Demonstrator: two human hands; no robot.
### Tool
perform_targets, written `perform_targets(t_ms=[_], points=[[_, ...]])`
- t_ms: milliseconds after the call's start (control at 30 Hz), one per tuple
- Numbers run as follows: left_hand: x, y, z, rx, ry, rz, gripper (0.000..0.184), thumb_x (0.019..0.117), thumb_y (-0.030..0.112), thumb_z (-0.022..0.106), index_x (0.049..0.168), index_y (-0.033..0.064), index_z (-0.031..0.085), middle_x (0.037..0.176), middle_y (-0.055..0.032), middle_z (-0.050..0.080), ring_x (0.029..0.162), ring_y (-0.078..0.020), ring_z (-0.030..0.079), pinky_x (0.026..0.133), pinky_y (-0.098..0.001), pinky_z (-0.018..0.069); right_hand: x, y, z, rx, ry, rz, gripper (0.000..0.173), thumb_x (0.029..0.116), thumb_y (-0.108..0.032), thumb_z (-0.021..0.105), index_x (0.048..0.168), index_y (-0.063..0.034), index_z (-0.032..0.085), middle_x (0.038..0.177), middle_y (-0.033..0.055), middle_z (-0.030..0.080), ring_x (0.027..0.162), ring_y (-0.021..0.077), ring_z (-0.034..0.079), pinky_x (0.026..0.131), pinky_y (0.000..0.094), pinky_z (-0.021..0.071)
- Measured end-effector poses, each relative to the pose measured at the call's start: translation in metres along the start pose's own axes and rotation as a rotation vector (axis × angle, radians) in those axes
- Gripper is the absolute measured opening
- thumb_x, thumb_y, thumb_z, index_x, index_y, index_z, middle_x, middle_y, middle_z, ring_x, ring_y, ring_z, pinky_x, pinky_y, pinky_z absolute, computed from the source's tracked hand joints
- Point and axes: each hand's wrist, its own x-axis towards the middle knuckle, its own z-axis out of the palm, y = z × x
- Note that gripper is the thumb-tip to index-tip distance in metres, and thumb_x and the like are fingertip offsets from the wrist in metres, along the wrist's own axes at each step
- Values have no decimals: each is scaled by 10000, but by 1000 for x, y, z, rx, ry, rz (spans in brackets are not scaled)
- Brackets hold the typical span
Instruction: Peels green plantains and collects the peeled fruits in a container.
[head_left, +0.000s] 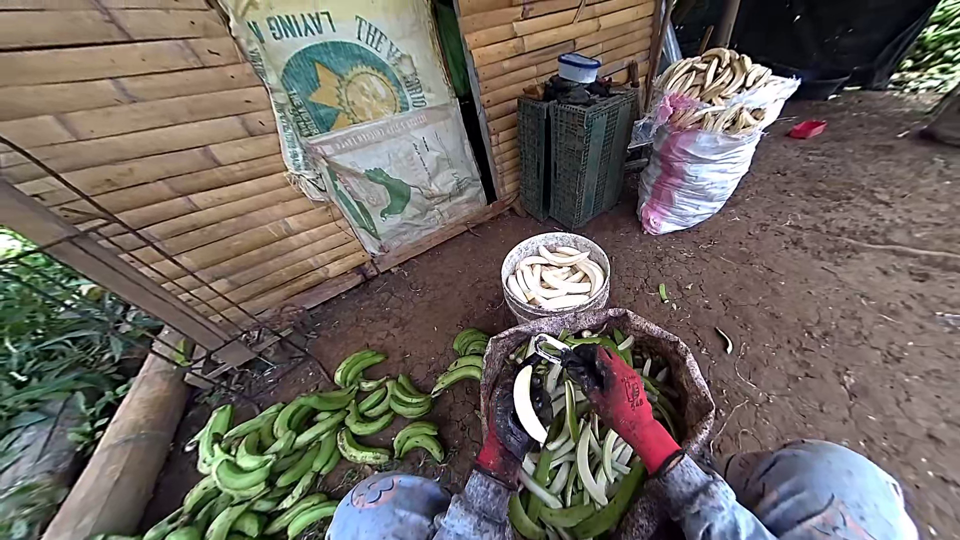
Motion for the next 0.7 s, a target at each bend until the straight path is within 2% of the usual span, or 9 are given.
perform_targets(t_ms=[67, 133, 233, 333, 400, 467, 567, 600, 700], points=[[5, 9, -8, -224, -145, -90, 492, 1075, 436, 326, 955, 73, 636, 652, -55, 626, 478, -145, 610, 430, -272, 528, -5, 2, -4, 110, -1, -149, 352, 911, -262, 705, 1202, -66, 719, 1092, 145, 724, 979, 270, 713, 864, 451, 581], [8, 14, -13, -199, -276, -1, 375, 1076, 281, 356, 1052, 54, 653, 742, -44, 668, 579, -110, 640, 541, -237, 559, -9, 3, -10, 176, -135, -340, 335, 929, -351, 719, 1174, -123, 741, 1077, 84, 737, 979, 197, 710, 869, 404, 587], [7, 11, -6, -109, -294, 52, 335, 1052, 224, 395, 1078, 54, 682, 759, -40, 687, 587, -104, 645, 542, -229, 552, -14, -2, -8, 37, -173, -498, 339, 935, -407, 680, 1145, -149, 747, 1034, 85, 746, 962, 249, 723, 807, 452, 590], [-2, -3, -2, 121, -169, 138, 426, 1077, 180, 228, 1126, 48, 630, 839, -53, 704, 678, -104, 676, 604, -241, 580, -13, -2, 0, -108, 35, -343, 346, 903, -316, 675, 1138, -76, 753, 1024, 170, 740, 922, 360, 731, 744, 519, 591], [-5, -4, 4, 212, -60, 119, 365, 1097, 190, 280, 1100, 46, 616, 721, -44, 654, 523, -92, 602, 471, -225, 521, -7, 1, 0, -178, 114, -198, 366, 898, -281, 683, 1173, -47, 738, 1068, 213, 726, 968, 410, 718, 767, 548, 584], [-6, 2, 7, 472, 66, 214, 329, 1088, 134, 347, 1139, 8, 647, 821, -35, 683, 550, -52, 575, 475, -186, 483, -3, 0, -8, -142, 157, -98, 413, 901, -300, 689, 1203, -20, 721, 1093, 236, 715, 990, 418, 709, 804, 561, 575], [4, 8, 0, 779, 253, 516, 282, 1042, 68, 423, 1146, -33, 665, 979, -41, 689, 797, -42, 609, 733, -202, 506, -9, -11, -15, 48, 23, -70, 628, 838, -473, 771, 1274, -32, 672, 1092, 157, 714, 928, 289, 698, 803, 490, 573], [6, 7, 2, 700, 280, 555, 287, 1053, 78, 399, 1166, -28, 641, 966, -34, 669, 773, -42, 603, 692, -195, 510, -14, -16, -8, 125, -54, -81, 667, 814, -506, 797, 1289, -57, 664, 1062, 102, 720, 881, 211, 683, 786, 426, 574], [0, -3, 13, 542, 178, 481, 379, 1099, 155, 342, 1398, -24, 491, 1211, -96, 619, 1006, -101, 627, 889, -264, 540, -28, -31, 18, 241, -245, -42, 608, 844, -320, 781, 1379, -76, 626, 1103, 78, 750, 949, 190, 721, 880, 426, 586]])
